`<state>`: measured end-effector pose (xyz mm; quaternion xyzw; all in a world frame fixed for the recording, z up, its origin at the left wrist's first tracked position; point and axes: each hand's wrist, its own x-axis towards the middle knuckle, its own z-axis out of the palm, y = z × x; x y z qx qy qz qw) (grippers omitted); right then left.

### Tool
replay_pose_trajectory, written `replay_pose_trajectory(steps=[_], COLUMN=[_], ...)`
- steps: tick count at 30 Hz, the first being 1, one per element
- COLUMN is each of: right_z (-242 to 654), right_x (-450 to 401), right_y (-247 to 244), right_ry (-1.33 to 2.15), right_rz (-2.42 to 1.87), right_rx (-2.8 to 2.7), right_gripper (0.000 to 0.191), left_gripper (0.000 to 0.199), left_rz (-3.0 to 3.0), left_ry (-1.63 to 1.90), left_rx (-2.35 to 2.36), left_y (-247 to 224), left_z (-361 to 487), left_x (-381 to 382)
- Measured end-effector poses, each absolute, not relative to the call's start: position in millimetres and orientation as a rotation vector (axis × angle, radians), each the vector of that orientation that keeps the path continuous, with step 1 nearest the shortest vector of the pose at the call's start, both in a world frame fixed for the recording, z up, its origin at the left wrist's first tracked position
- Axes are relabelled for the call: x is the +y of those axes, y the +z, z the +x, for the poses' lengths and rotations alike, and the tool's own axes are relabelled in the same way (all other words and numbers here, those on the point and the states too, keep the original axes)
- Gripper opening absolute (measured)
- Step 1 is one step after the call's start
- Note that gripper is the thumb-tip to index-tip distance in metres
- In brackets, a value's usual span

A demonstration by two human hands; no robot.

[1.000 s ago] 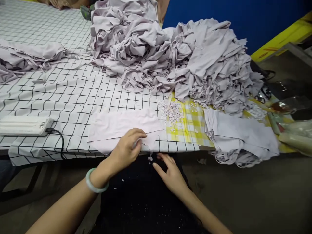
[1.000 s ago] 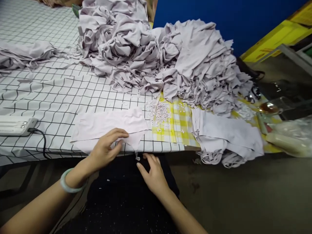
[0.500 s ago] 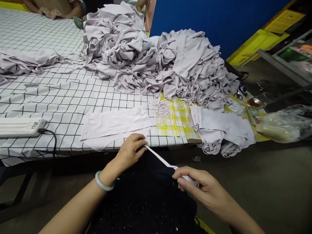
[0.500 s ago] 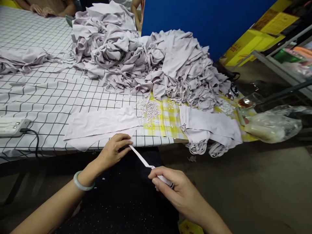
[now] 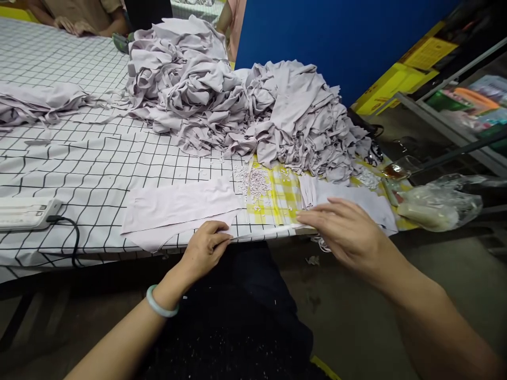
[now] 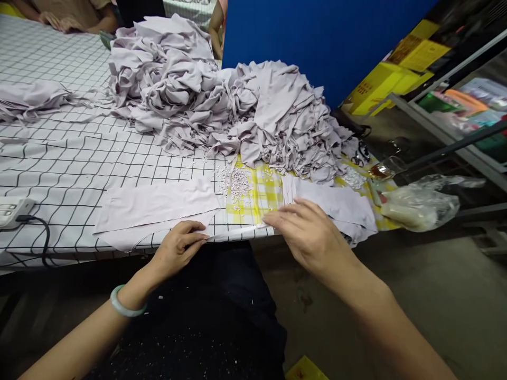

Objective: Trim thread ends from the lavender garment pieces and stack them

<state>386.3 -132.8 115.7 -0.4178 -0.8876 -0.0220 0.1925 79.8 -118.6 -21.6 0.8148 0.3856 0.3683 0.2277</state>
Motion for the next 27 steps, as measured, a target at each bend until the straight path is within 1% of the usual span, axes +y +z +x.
replay_pose_trajectory(steps=[4,6,7,8,10,13,15,16,18,21,24,27], right_z=[373.6,363.9,359.2,354.8,347.0,336.8,331.1,328.9,326.3,324.8,319.1,305.2], right_x=[-85.2,-67.4,-61.1,-56.4,-50.1,-44.2,-42.3,-43.0,-49.8,-74.7,-100.5,-101.9], right_y=[103.6,96.9,94.1,91.9,90.3,93.2,94.1,92.4,83.3,57.7,32.6,19.5], right_ry=[-0.179,-0.117,-0.032,0.100,0.481,1.067,1.262,1.277,1.155,0.944,0.901,0.611], right_rz=[-1.275,-1.341,-1.354,-1.359,-1.339,-1.237,-1.214,-1.237,-1.341,-1.539,-1.708,-1.699], right_rx=[-2.298,-2.183,-2.128,-2.065,-1.870,-1.471,-1.303,-1.267,-1.267,-1.401,-1.576,-1.781], right_gripper=[0.023,0.020,0.020,0.019,0.019,0.028,0.034,0.035,0.034,0.027,0.022,0.016], left_gripper=[0.012,0.012,0.012,0.012,0.012,0.012,0.013,0.013,0.014,0.014,0.014,0.013], left_rz=[2.224,2.220,2.219,2.219,2.219,2.219,2.219,2.219,2.214,2.203,2.205,2.216], left_ry=[0.986,0.990,0.996,1.000,0.993,0.977,0.989,1.001,1.017,1.019,1.005,1.004], left_rx=[1.078,1.082,1.082,1.082,1.089,1.095,1.087,1.081,1.071,1.069,1.062,1.059], left_y=[-21.1,-20.9,-20.6,-20.2,-19.0,-18.1,-18.8,-19.4,-20.9,-22.3,-22.2,-21.6], left_z=[79.3,79.2,79.1,79.1,78.9,78.4,78.1,78.0,78.1,78.5,78.7,78.6], left_x=[-118.4,-118.7,-118.9,-119.0,-119.3,-119.4,-119.2,-119.1,-118.9,-118.9,-118.6,-117.8])
